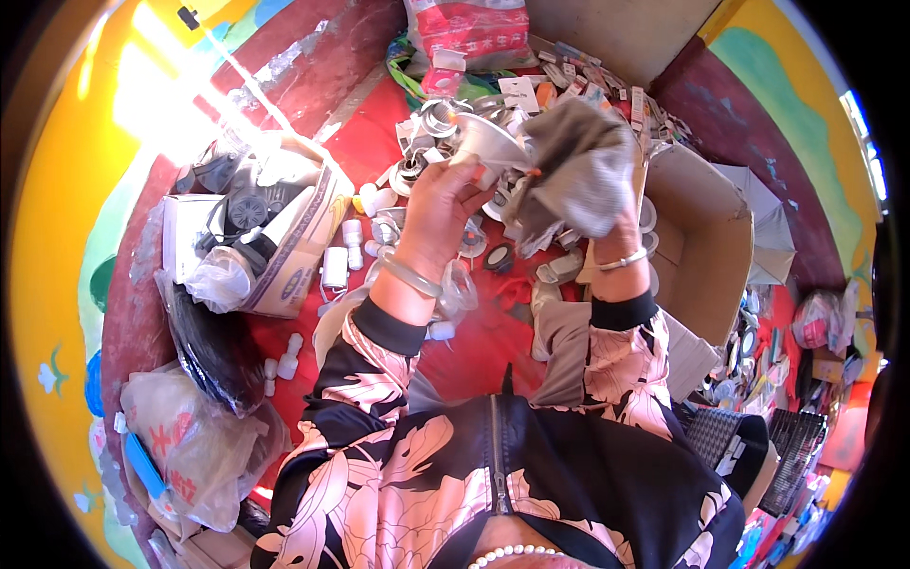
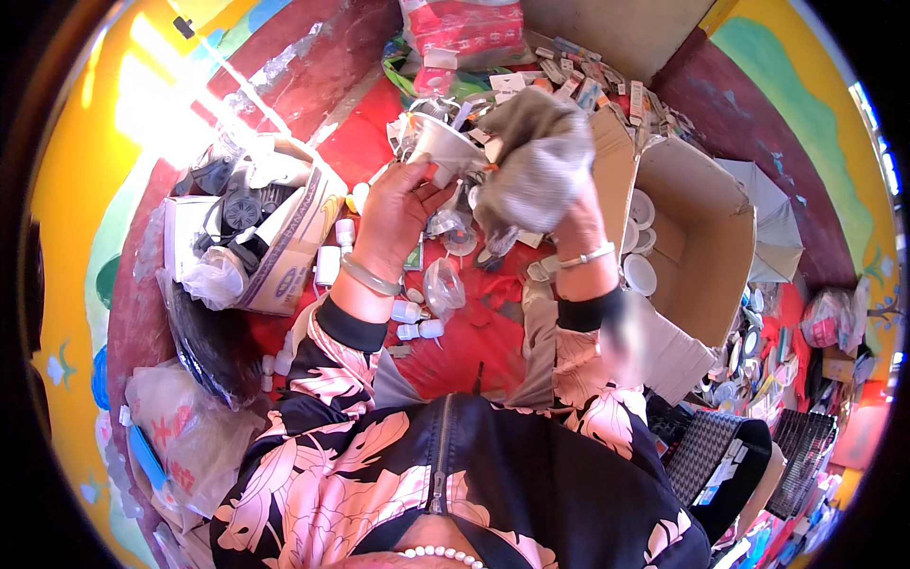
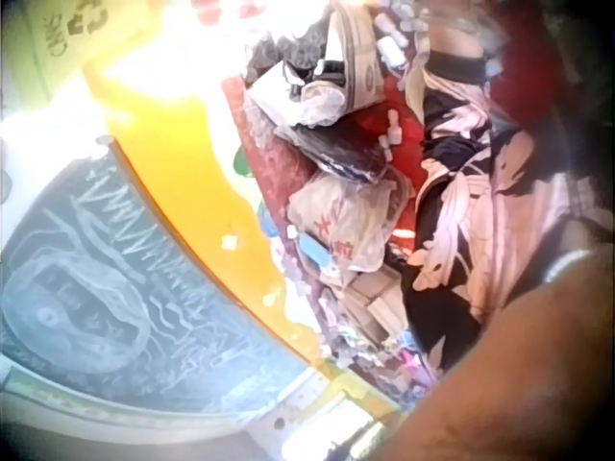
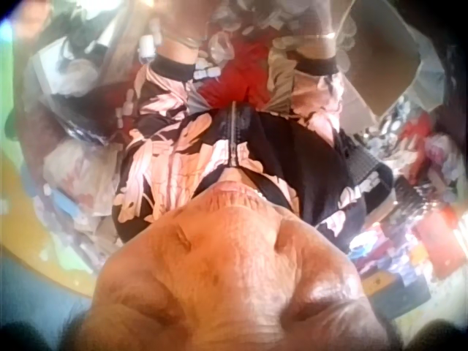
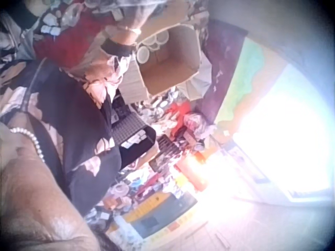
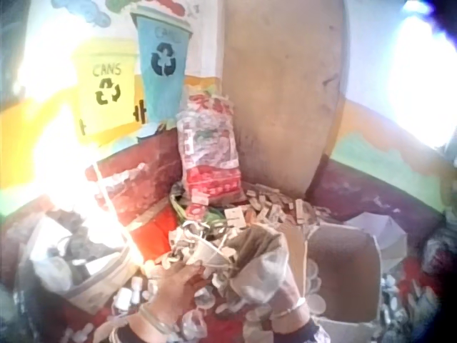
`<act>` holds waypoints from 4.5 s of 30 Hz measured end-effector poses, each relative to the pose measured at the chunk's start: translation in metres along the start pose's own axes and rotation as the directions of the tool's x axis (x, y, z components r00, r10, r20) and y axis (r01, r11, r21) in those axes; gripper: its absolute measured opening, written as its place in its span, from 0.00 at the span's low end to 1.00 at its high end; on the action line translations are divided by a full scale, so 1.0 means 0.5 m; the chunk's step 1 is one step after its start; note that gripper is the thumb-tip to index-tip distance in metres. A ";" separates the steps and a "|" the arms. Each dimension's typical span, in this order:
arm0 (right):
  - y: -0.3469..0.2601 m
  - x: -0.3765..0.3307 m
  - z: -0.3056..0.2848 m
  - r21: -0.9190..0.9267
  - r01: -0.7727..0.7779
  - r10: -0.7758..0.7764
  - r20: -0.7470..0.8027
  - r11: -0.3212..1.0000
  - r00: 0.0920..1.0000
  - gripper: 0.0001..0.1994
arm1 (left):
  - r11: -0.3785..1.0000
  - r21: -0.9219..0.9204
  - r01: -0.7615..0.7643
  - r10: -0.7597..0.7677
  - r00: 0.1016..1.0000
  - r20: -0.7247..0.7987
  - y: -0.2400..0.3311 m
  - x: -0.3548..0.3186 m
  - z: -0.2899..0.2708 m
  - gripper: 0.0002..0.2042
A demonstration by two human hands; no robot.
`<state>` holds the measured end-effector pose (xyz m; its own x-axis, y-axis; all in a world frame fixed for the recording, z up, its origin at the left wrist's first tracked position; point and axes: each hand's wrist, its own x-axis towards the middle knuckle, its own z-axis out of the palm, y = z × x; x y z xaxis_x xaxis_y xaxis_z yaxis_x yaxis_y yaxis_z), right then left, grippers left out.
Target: The person picks up LED recessed ceiling lights one at a time from the floor, wipes the white front face and the metal rear housing with a cloth by hand, and places them into a cardboard box.
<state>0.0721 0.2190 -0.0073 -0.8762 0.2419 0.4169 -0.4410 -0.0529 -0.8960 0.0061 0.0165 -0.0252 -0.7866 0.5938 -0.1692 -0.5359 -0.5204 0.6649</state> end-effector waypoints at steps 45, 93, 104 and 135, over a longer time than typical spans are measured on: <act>-0.045 -0.048 0.079 0.286 -0.050 0.108 -0.190 0.957 0.976 0.21 | 0.386 0.827 -0.408 0.512 0.841 0.176 0.004 0.003 0.016 0.23; 0.013 -0.081 0.147 -0.045 -0.101 0.069 -0.459 0.994 0.886 0.11 | 0.573 0.425 -0.700 0.669 0.700 0.250 -0.070 -0.002 0.035 0.28; 0.008 -0.085 0.136 0.321 -0.320 0.397 -0.212 0.891 0.893 0.17 | 0.575 0.488 -0.656 0.686 0.712 0.149 -0.040 -0.001 0.032 0.25; 0.018 -0.079 0.145 -0.242 -0.012 -0.096 -0.430 0.970 0.898 0.12 | 0.458 0.551 -0.697 0.733 0.647 0.210 -0.053 -0.016 0.044 0.26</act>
<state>0.0886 0.1389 -0.0206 -0.6603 0.6390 0.3946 -0.3702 0.1803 -0.9113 0.0333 0.0389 -0.0256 -0.8376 0.1317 0.5302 0.4719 -0.3147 0.8236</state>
